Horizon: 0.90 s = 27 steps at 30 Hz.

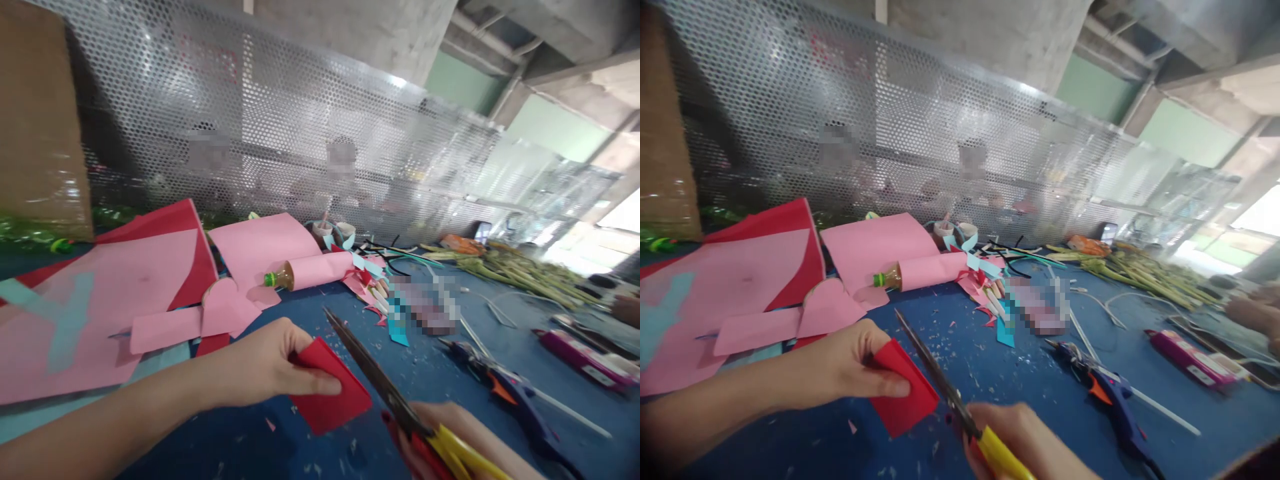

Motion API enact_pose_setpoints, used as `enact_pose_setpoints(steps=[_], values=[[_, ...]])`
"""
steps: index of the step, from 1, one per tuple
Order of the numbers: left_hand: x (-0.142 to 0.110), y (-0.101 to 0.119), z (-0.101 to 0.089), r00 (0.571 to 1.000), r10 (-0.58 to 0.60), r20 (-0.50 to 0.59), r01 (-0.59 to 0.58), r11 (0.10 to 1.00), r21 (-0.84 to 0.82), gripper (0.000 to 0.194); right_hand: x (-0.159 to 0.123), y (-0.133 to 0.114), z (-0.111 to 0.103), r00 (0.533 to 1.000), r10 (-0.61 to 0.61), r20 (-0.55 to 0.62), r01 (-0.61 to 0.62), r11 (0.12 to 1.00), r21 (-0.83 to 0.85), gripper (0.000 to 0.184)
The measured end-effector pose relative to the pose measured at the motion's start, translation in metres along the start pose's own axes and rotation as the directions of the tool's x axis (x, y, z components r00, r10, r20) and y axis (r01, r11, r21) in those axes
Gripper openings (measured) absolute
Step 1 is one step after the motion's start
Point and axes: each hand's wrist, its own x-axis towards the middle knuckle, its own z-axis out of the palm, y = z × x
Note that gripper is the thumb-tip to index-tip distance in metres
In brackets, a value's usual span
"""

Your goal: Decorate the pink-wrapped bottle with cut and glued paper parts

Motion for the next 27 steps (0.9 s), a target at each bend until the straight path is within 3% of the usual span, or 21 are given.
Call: enact_pose_setpoints(steps=[2, 3, 5, 7, 8, 13, 15, 17, 20, 24, 27], values=[[0.006, -0.006, -0.002, 0.994, -0.051, -0.099, 0.049, 0.999, -0.020, 0.024, 0.009, -0.013, -0.015, 1.000, 0.009, -0.003, -0.010, 0.981, -0.196, 0.048], [0.008, -0.008, -0.003, 0.985, -0.075, -0.155, 0.069, 0.997, -0.041, 0.026, 0.015, -0.016, -0.020, 0.997, 0.066, -0.047, -0.078, 0.936, -0.343, 0.045], [0.012, -0.011, -0.005, 0.958, -0.126, -0.256, 0.102, 0.989, -0.105, 0.026, 0.028, -0.011, -0.031, 0.965, 0.166, -0.203, -0.256, 0.770, -0.584, 0.037], [0.014, -0.013, -0.007, 0.931, -0.175, -0.319, 0.119, 0.975, -0.186, 0.026, 0.035, 0.003, -0.041, 0.932, 0.249, -0.262, -0.361, 0.621, -0.696, 0.028], [0.014, -0.013, -0.008, 0.923, -0.190, -0.336, 0.119, 0.968, -0.223, 0.026, 0.037, 0.012, -0.046, 0.928, 0.273, -0.252, -0.369, 0.593, -0.716, 0.026], [0.015, -0.012, -0.004, 0.897, -0.202, -0.392, 0.076, 0.946, -0.315, 0.029, 0.036, 0.033, -0.060, 0.961, 0.191, -0.199, -0.276, 0.679, -0.681, 0.026], [0.016, -0.010, 0.000, 0.887, -0.219, -0.406, 0.073, 0.936, -0.345, 0.031, 0.039, 0.023, -0.053, 0.960, 0.129, -0.247, -0.259, 0.742, -0.619, 0.026], [0.016, -0.010, 0.003, 0.886, -0.214, -0.412, 0.055, 0.930, -0.363, 0.031, 0.047, 0.004, -0.038, 0.960, 0.073, -0.271, -0.198, 0.859, -0.472, 0.026], [0.014, -0.010, 0.008, 0.879, -0.162, -0.449, -0.007, 0.936, -0.351, 0.028, 0.061, -0.024, -0.006, 0.993, -0.007, -0.116, -0.019, 0.975, -0.222, 0.031], [0.013, -0.013, 0.011, 0.894, -0.153, -0.422, 0.000, 0.940, -0.342, 0.026, 0.079, -0.034, 0.026, 0.998, -0.064, -0.028, 0.066, 0.996, 0.068, 0.021], [0.015, -0.013, 0.006, 0.854, -0.179, -0.489, -0.012, 0.932, -0.362, 0.022, 0.088, -0.020, 0.032, 1.000, -0.017, 0.027, 0.006, 0.930, 0.369, 0.024]])
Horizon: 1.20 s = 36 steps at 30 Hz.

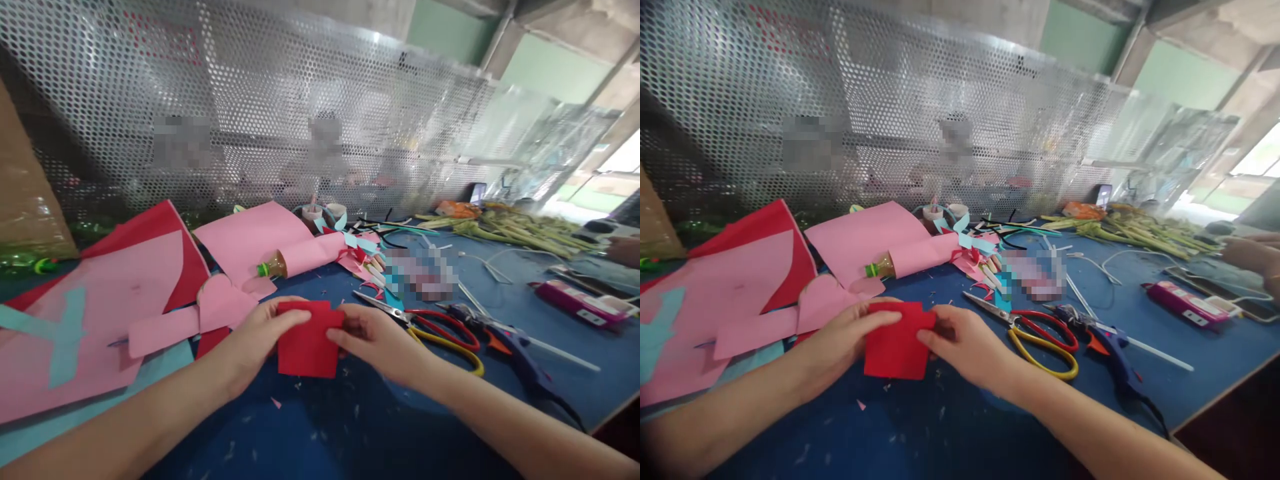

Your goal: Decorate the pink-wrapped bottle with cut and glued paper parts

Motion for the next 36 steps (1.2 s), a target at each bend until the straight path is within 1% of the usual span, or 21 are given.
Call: enact_pose_setpoints(steps=[1, 2, 5, 7, 8, 9, 11, 12, 14, 15, 16, 17, 18, 19, 20, 21, 23, 26, 28, 31, 36], values=[[0.002, 0.001, -0.002, 0.999, 0.029, -0.020, -0.029, 1.000, 0.008, 0.019, 0.001, 0.005, -0.004, 1.000, 0.010, -0.008, -0.010, 0.999, 0.043, 0.025], [0.005, 0.003, -0.005, 0.997, 0.068, -0.019, -0.068, 0.997, 0.033, 0.016, 0.001, 0.008, -0.009, 0.999, 0.011, -0.035, -0.011, 1.000, 0.023, 0.025], [0.014, 0.008, -0.015, 0.988, 0.154, -0.011, -0.150, 0.973, 0.178, 0.015, -0.002, 0.013, -0.022, 0.983, -0.037, -0.179, -0.005, 0.973, -0.229, 0.022], [0.021, 0.009, -0.024, 0.975, 0.223, -0.023, -0.201, 0.914, 0.353, 0.020, -0.004, 0.011, -0.028, 0.969, -0.081, -0.232, 0.001, 0.946, -0.325, 0.021], [0.023, 0.010, -0.029, 0.961, 0.276, -0.020, -0.236, 0.853, 0.465, 0.022, -0.005, 0.010, -0.030, 0.960, -0.108, -0.257, 0.018, 0.943, -0.331, 0.020], [0.026, 0.011, -0.033, 0.939, 0.343, -0.011, -0.272, 0.764, 0.585, 0.024, -0.006, 0.008, -0.031, 0.947, -0.153, -0.281, 0.054, 0.943, -0.330, 0.018], [0.028, 0.013, -0.037, 0.874, 0.485, 0.018, -0.309, 0.527, 0.792, 0.027, -0.008, 0.005, -0.032, 0.910, -0.281, -0.305, 0.169, 0.922, -0.348, 0.017], [0.027, 0.015, -0.038, 0.825, 0.564, 0.040, -0.315, 0.400, 0.861, 0.027, -0.009, 0.004, -0.031, 0.894, -0.347, -0.285, 0.230, 0.898, -0.375, 0.017], [0.020, 0.018, -0.033, 0.724, 0.682, 0.105, -0.325, 0.203, 0.923, 0.023, -0.014, 0.002, -0.030, 0.888, -0.437, -0.145, 0.331, 0.823, -0.461, 0.019], [0.014, 0.020, -0.028, 0.690, 0.708, 0.147, -0.354, 0.154, 0.923, 0.019, -0.018, 0.001, -0.030, 0.892, -0.450, -0.048, 0.367, 0.781, -0.505, 0.021], [0.008, 0.021, -0.022, 0.694, 0.694, 0.194, -0.399, 0.146, 0.905, 0.018, -0.022, 0.001, -0.029, 0.894, -0.447, 0.039, 0.395, 0.744, -0.538, 0.022], [0.000, 0.021, -0.015, 0.740, 0.625, 0.248, -0.453, 0.189, 0.871, 0.018, -0.026, 0.000, -0.029, 0.893, -0.436, 0.110, 0.418, 0.715, -0.560, 0.023], [-0.007, 0.019, -0.008, 0.791, 0.521, 0.319, -0.504, 0.260, 0.824, 0.019, -0.030, 0.000, -0.029, 0.891, -0.424, 0.161, 0.435, 0.697, -0.570, 0.022], [-0.014, 0.017, -0.001, 0.831, 0.404, 0.383, -0.524, 0.333, 0.784, 0.021, -0.034, 0.000, -0.029, 0.890, -0.414, 0.192, 0.445, 0.689, -0.572, 0.021], [-0.021, 0.013, 0.004, 0.848, 0.274, 0.453, -0.529, 0.384, 0.757, 0.025, -0.038, 0.000, -0.030, 0.892, -0.400, 0.210, 0.444, 0.690, -0.571, 0.020], [-0.026, 0.008, 0.009, 0.845, 0.192, 0.499, -0.532, 0.395, 0.749, 0.032, -0.041, 0.000, -0.030, 0.898, -0.378, 0.225, 0.436, 0.695, -0.572, 0.019], [-0.031, -0.004, 0.015, 0.836, 0.123, 0.534, -0.539, 0.365, 0.759, 0.036, -0.047, 0.002, -0.030, 0.912, -0.330, 0.244, 0.410, 0.704, -0.580, 0.017], [-0.031, -0.021, 0.019, 0.818, 0.151, 0.555, -0.574, 0.263, 0.775, 0.025, -0.053, 0.007, -0.029, 0.926, -0.295, 0.236, 0.378, 0.713, -0.591, 0.012], [-0.029, -0.026, 0.020, 0.800, 0.179, 0.573, -0.601, 0.223, 0.768, 0.017, -0.057, 0.010, -0.027, 0.934, -0.293, 0.205, 0.357, 0.720, -0.595, 0.010], [-0.028, -0.026, 0.020, 0.789, 0.187, 0.586, -0.615, 0.245, 0.750, 0.011, -0.062, 0.011, -0.024, 0.942, -0.284, 0.177, 0.332, 0.727, -0.601, 0.004], [-0.028, -0.022, 0.020, 0.812, 0.160, 0.561, -0.580, 0.327, 0.747, 0.010, -0.064, 0.009, -0.023, 0.944, -0.289, 0.157, 0.323, 0.725, -0.609, 0.006]])
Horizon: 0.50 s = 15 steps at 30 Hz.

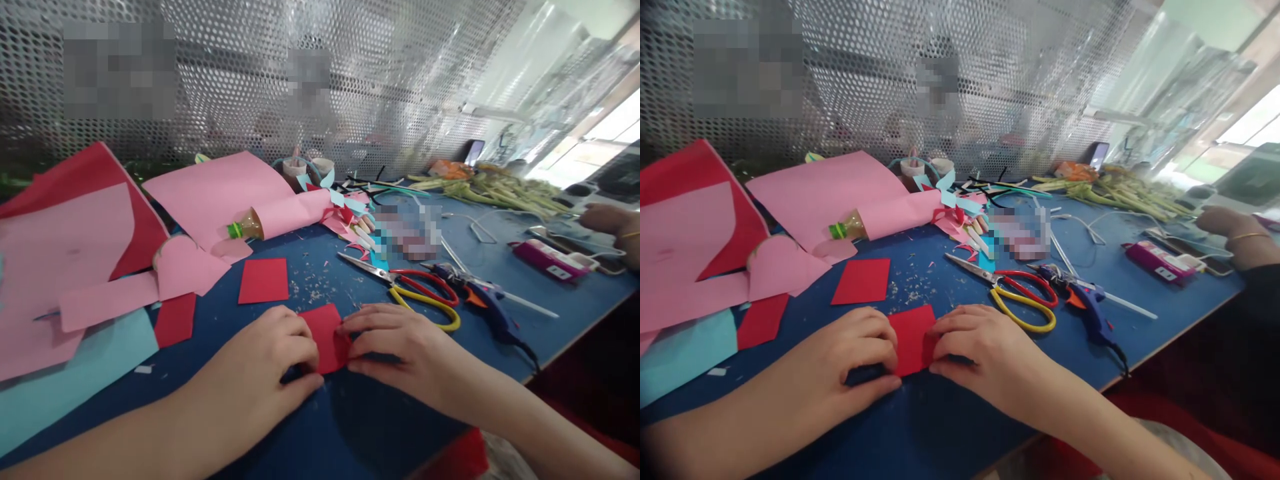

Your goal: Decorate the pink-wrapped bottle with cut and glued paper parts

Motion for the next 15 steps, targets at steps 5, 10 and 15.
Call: enact_pose_setpoints(steps=[5, 10, 15], values=[[-0.0004, 0.0002, 0.0013, 0.998, -0.062, -0.031, 0.061, 0.998, -0.033, 0.009, 0.0039, -0.0016, 0.0002, 0.993, 0.119, -0.001, -0.118, 0.990, 0.076, 0.007], [-0.0015, 0.0056, 0.0039, 0.998, 0.044, -0.041, -0.043, 0.999, 0.008, 0.019, 0.0062, -0.0045, 0.0001, 0.979, 0.203, 0.007, -0.203, 0.976, 0.074, 0.006], [-0.0023, 0.0029, 0.0070, 0.997, 0.074, -0.004, -0.074, 0.996, 0.051, 0.015, 0.0060, -0.0066, 0.0020, 0.982, 0.188, 0.010, -0.189, 0.979, 0.074, 0.008]])
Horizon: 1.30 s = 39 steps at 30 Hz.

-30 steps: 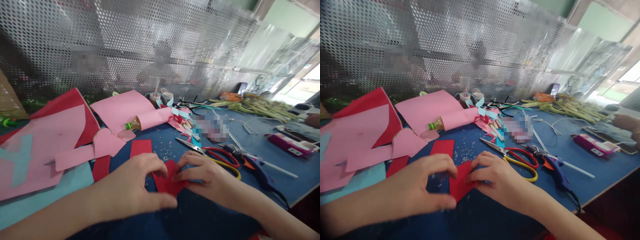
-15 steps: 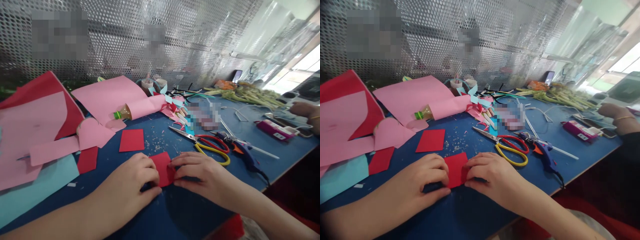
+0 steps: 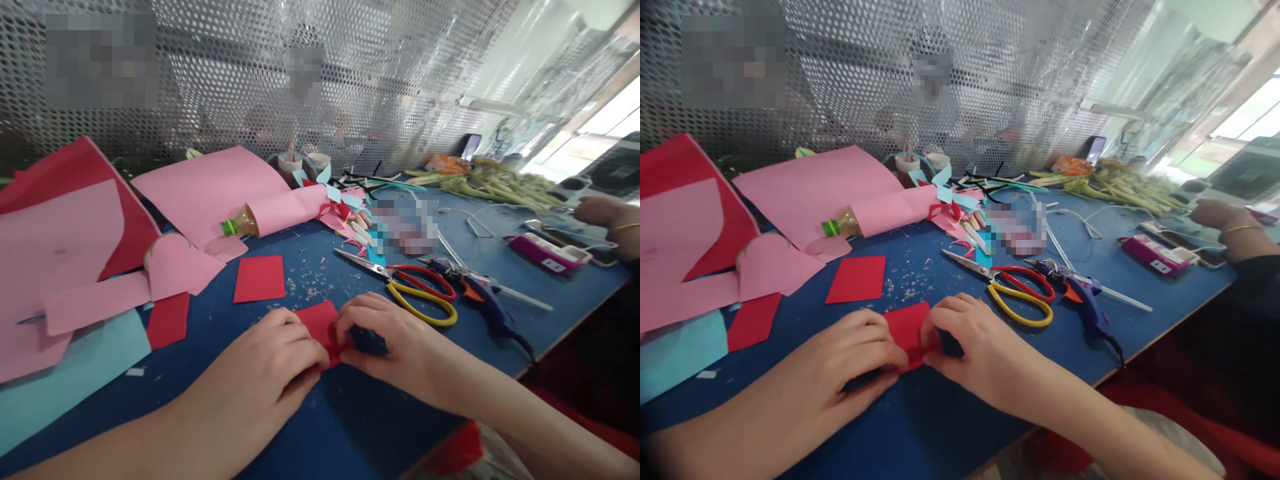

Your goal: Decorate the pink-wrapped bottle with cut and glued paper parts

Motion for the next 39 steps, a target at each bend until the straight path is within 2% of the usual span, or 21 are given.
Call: enact_pose_setpoints(steps=[5, 9, 13, 19, 22, 27, 34, 39], values=[[0.000, -0.005, 0.003, 0.999, 0.030, -0.025, -0.030, 0.999, -0.009, 0.010, -0.003, 0.003, 0.005, 0.989, -0.143, 0.020, 0.144, 0.989, -0.041, 0.006], [0.003, -0.005, 0.004, 0.999, 0.017, -0.039, -0.016, 1.000, 0.014, 0.004, -0.004, 0.006, 0.006, 0.989, -0.150, 0.013, 0.151, 0.987, -0.048, 0.004], [0.002, -0.002, 0.005, 1.000, -0.008, -0.030, 0.010, 0.999, 0.050, 0.007, -0.003, 0.004, 0.005, 0.981, -0.195, 0.020, 0.196, 0.977, -0.083, 0.006], [-0.001, 0.000, 0.003, 0.998, 0.052, -0.037, -0.042, 0.974, 0.224, 0.011, -0.003, 0.000, 0.007, 0.968, -0.249, -0.002, 0.244, 0.950, -0.194, 0.009], [-0.001, 0.001, 0.003, 0.998, 0.053, -0.036, -0.042, 0.966, 0.255, 0.008, -0.005, -0.001, 0.010, 0.967, -0.254, -0.037, 0.240, 0.946, -0.220, 0.008], [0.000, 0.003, 0.005, 0.998, 0.018, -0.056, -0.006, 0.979, 0.202, 0.012, -0.008, -0.006, 0.013, 0.974, -0.221, -0.052, 0.202, 0.947, -0.248, 0.006], [0.001, 0.003, 0.004, 0.997, -0.046, -0.067, 0.050, 0.996, 0.073, 0.014, -0.007, -0.007, 0.017, 0.963, -0.259, -0.075, 0.239, 0.949, -0.207, 0.013], [0.001, 0.005, 0.001, 0.995, -0.098, -0.022, 0.099, 0.993, 0.069, 0.011, -0.009, -0.008, 0.018, 0.971, -0.220, -0.088, 0.200, 0.961, -0.192, 0.011]])
